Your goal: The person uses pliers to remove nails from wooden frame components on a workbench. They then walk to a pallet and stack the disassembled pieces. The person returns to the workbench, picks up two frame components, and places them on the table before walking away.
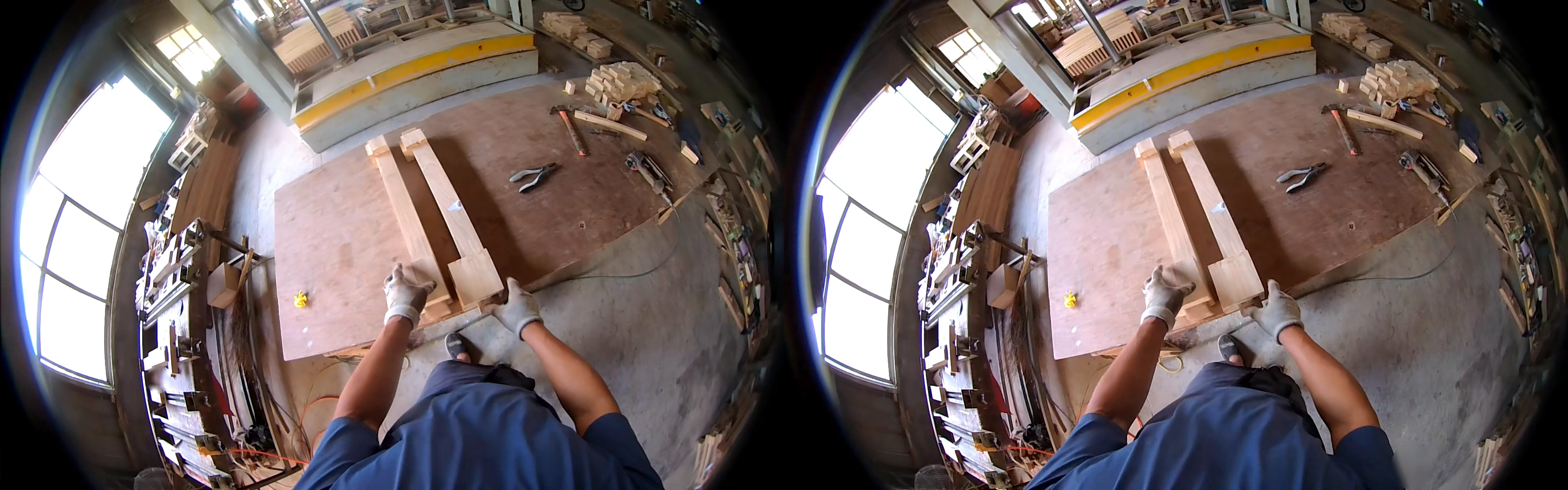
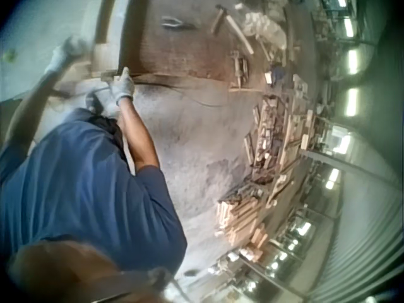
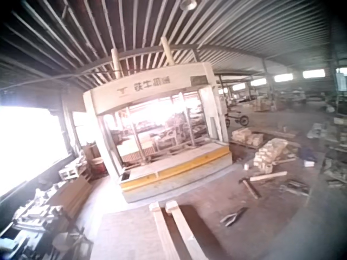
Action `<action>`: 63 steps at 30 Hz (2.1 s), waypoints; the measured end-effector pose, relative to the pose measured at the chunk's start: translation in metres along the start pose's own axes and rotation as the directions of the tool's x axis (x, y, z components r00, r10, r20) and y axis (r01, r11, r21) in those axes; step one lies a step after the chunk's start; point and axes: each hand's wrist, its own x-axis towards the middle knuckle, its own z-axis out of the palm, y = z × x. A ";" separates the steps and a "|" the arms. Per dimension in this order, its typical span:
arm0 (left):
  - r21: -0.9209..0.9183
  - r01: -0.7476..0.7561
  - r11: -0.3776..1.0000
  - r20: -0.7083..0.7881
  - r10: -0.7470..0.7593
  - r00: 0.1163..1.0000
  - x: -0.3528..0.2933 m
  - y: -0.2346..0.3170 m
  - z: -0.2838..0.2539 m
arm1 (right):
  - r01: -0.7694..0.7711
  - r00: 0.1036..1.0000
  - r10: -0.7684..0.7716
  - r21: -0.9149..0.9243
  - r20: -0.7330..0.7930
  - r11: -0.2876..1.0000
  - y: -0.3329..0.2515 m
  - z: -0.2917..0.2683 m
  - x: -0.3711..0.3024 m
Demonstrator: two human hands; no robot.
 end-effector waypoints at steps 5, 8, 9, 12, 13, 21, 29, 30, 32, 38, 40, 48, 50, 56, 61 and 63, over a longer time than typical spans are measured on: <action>-0.174 -0.385 0.906 -0.153 0.361 0.920 -0.003 -0.003 -0.008 | -0.183 0.980 0.194 0.200 -0.039 0.963 0.088 0.008 -0.059; -0.459 -0.505 0.731 -0.216 0.459 0.862 -0.012 0.052 -0.047 | -0.474 0.876 0.465 0.050 0.127 0.879 0.195 0.062 -0.117; -0.492 -0.561 0.666 -0.268 0.497 0.825 -0.014 0.063 -0.062 | -0.546 0.830 0.524 0.088 0.192 0.833 0.212 0.068 -0.146; -0.489 -0.721 0.490 -0.341 0.654 0.675 -0.093 0.173 -0.152 | -0.669 0.669 0.661 -0.112 0.340 0.735 0.257 0.099 -0.233; -0.364 -0.891 0.270 -0.441 0.793 0.421 -0.099 0.203 -0.174 | -0.699 0.647 0.716 -0.171 0.262 0.694 0.330 0.174 -0.278; -0.212 -0.665 -0.716 -0.475 0.670 -0.570 -0.126 0.268 -0.227 | -0.930 0.295 0.898 0.315 0.327 0.191 0.173 0.133 -0.359; -0.307 -0.403 -0.862 -0.567 0.506 -0.650 -0.092 0.251 -0.249 | -0.723 0.251 0.860 0.676 0.444 -0.139 0.069 0.246 -0.362; -0.310 -0.386 -0.869 -0.575 0.495 -0.652 -0.087 0.246 -0.254 | -0.706 0.244 0.858 0.690 0.452 -0.163 0.054 0.252 -0.361; -0.321 -0.354 -0.879 -0.591 0.478 -0.650 -0.078 0.238 -0.263 | -0.713 0.252 0.855 0.685 0.454 -0.153 0.029 0.262 -0.364; -0.335 -0.266 -0.904 -0.638 0.425 -0.642 -0.064 0.223 -0.280 | -0.643 0.197 0.876 0.732 0.441 -0.224 -0.010 0.283 -0.371; -0.340 -0.250 -0.907 -0.639 0.418 -0.646 -0.063 0.218 -0.283 | -0.620 0.186 0.884 0.749 0.430 -0.234 -0.015 0.278 -0.373; -0.349 -0.187 -0.918 -0.661 0.383 -0.646 -0.066 0.213 -0.283 | -0.566 0.154 0.913 0.791 0.378 -0.232 -0.024 0.273 -0.375; -0.356 -0.177 -0.917 -0.665 0.382 -0.641 -0.069 0.213 -0.281 | -0.579 0.178 0.900 0.782 0.397 -0.230 -0.018 0.277 -0.377; -0.386 -0.157 -0.909 -0.659 0.390 -0.643 -0.078 0.219 -0.267 | -0.533 0.159 0.904 0.805 0.397 -0.259 -0.023 0.277 -0.387; -0.421 -0.140 -0.896 -0.653 0.406 -0.639 -0.100 0.234 -0.236 | -0.568 0.099 0.887 0.757 0.452 -0.323 -0.003 0.302 -0.412; -0.424 -0.150 -0.893 -0.643 0.414 -0.644 -0.116 0.241 -0.223 | -0.594 0.104 0.872 0.733 0.479 -0.332 0.013 0.292 -0.411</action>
